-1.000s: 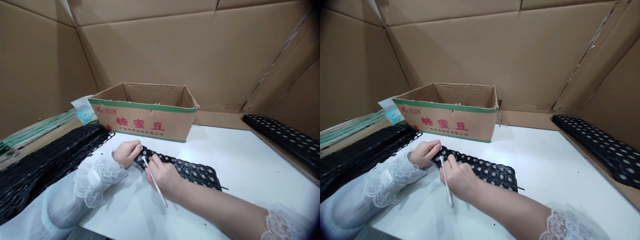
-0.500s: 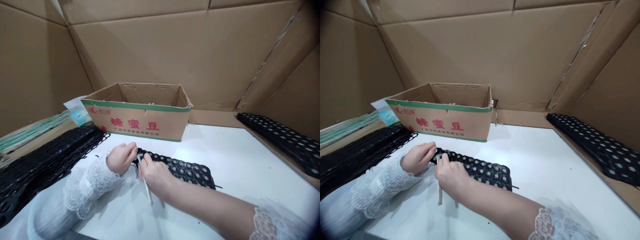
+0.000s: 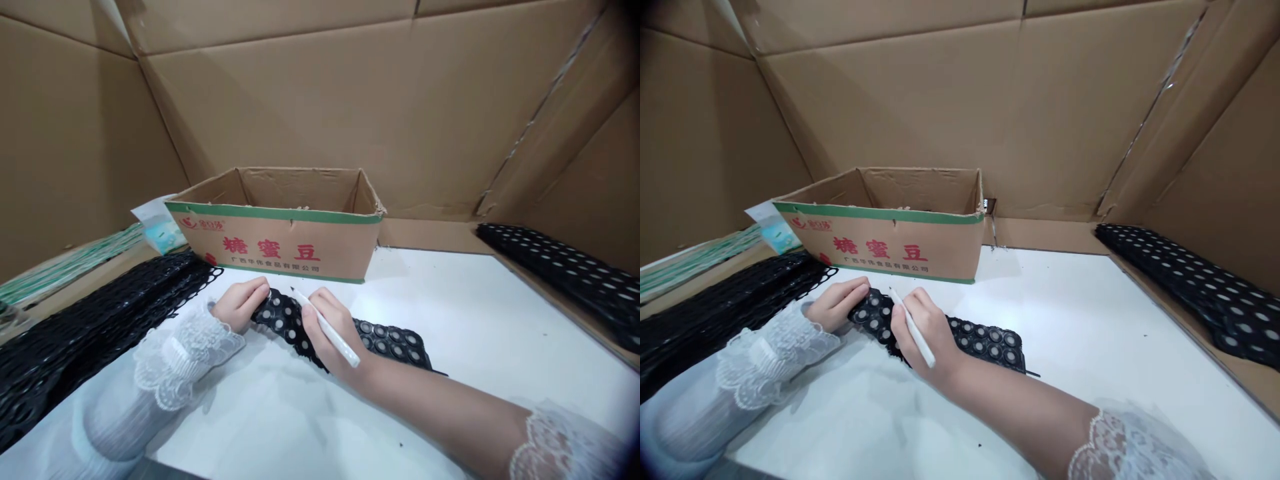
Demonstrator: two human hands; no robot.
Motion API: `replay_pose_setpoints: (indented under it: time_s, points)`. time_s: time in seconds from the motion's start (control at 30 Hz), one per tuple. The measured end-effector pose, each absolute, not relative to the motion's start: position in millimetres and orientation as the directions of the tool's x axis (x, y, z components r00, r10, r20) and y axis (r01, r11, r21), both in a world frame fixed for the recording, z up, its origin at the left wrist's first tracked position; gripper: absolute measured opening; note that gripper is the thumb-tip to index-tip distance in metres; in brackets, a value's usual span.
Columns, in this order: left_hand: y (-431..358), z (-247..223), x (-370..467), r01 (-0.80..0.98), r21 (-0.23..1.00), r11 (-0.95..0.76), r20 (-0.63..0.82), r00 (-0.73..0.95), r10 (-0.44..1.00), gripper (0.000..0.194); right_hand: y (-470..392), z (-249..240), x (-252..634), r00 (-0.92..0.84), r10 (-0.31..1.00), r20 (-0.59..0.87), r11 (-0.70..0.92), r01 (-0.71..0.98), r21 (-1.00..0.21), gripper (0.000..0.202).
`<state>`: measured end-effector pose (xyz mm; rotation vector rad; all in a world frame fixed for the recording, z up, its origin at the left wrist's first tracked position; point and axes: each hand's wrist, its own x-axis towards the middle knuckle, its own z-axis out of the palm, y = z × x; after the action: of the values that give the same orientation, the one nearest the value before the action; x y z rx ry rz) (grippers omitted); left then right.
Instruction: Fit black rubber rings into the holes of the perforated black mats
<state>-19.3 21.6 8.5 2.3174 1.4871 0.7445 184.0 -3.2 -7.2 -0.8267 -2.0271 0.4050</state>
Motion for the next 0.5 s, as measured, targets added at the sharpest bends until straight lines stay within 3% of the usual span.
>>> replay_pose_setpoints:
  time_s: [0.13, 0.27, 0.4, 0.5]
  points:
    - [17.5, 5.3, -12.8, 0.557, 0.764, -0.326, 0.185, 0.294, 0.938, 0.033, -2.4, -9.2, 182.2, -0.423, 0.699, 0.577, 0.713, 0.345, -0.611, 0.023]
    - [19.3, 0.5, -10.6, 0.301, 0.947, -0.108, 0.022, 0.275, 0.961, 0.031, -1.6, -12.4, 182.4, -0.445, 0.688, 0.573, 0.715, 0.282, -0.640, 0.023]
    - [23.4, -3.3, -11.7, 0.052, 0.993, 0.108, -0.119, 0.333, 0.935, 0.032, -1.5, -11.5, 183.5, -0.425, 0.700, 0.573, 0.702, 0.264, -0.662, 0.026]
    - [23.8, -2.2, -12.3, -0.037, 0.983, 0.178, -0.147, 0.410, 0.900, 0.030, -2.5, -9.9, 183.9, -0.396, 0.726, 0.562, 0.678, 0.275, -0.682, 0.027]
